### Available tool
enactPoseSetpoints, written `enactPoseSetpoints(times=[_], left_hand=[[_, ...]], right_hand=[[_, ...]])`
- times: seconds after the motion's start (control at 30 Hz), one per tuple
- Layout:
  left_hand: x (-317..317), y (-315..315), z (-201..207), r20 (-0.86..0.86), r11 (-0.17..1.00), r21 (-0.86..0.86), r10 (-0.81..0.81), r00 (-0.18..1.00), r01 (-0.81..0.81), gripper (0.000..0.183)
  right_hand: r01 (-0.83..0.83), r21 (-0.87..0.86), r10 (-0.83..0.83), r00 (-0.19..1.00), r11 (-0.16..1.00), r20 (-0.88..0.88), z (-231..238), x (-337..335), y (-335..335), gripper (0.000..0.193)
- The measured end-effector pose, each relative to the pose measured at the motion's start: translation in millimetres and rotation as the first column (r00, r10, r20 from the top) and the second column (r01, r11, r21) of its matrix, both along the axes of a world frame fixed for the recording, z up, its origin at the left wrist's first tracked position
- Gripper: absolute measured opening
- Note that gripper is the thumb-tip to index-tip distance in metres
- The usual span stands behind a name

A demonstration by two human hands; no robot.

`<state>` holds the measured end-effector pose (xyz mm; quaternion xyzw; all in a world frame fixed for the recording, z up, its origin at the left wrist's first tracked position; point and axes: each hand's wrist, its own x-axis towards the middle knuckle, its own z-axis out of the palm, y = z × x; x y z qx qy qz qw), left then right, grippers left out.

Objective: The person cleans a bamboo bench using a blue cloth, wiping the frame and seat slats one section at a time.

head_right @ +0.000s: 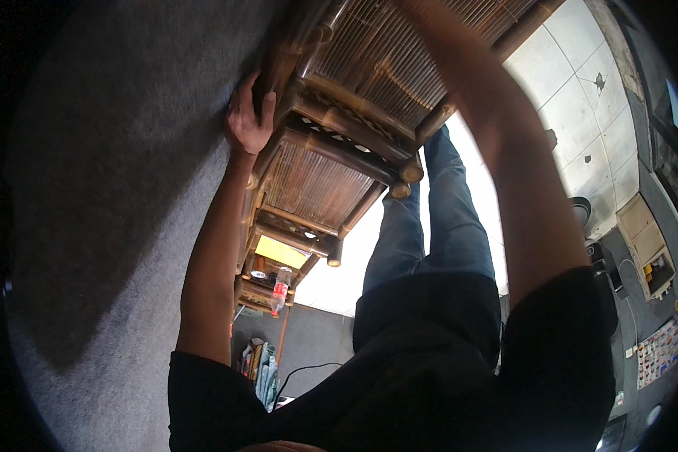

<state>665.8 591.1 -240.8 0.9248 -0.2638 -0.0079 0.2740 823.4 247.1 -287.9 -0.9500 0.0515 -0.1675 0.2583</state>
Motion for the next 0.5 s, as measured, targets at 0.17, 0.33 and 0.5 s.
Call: enactPoseSetpoints(times=[0.17, 0.33, 0.5], left_hand=[[-7.3, 15.0, -4.7, -0.011, 0.997, 0.077, 0.007, 1.000, -0.006, 0.054], [-18.7, 46.5, -40.1, -0.054, 0.991, 0.134, -0.018, 0.998, 0.025, 0.065], [-3.6, -5.0, 3.4, -0.118, 0.996, 0.071, 0.055, 0.991, -0.047, 0.055]], right_hand=[[-0.450, 0.114, 0.462, 0.875, 0.886, -0.141, 27.5, -147.6, 157.2, 0.039], [-0.616, 0.163, 0.615, 0.786, 0.771, 0.061, 30.2, -169.1, 140.8, 0.038], [-0.580, -0.098, 0.574, 0.815, 0.809, -0.082, 5.9, -93.8, 31.4, 0.037]])
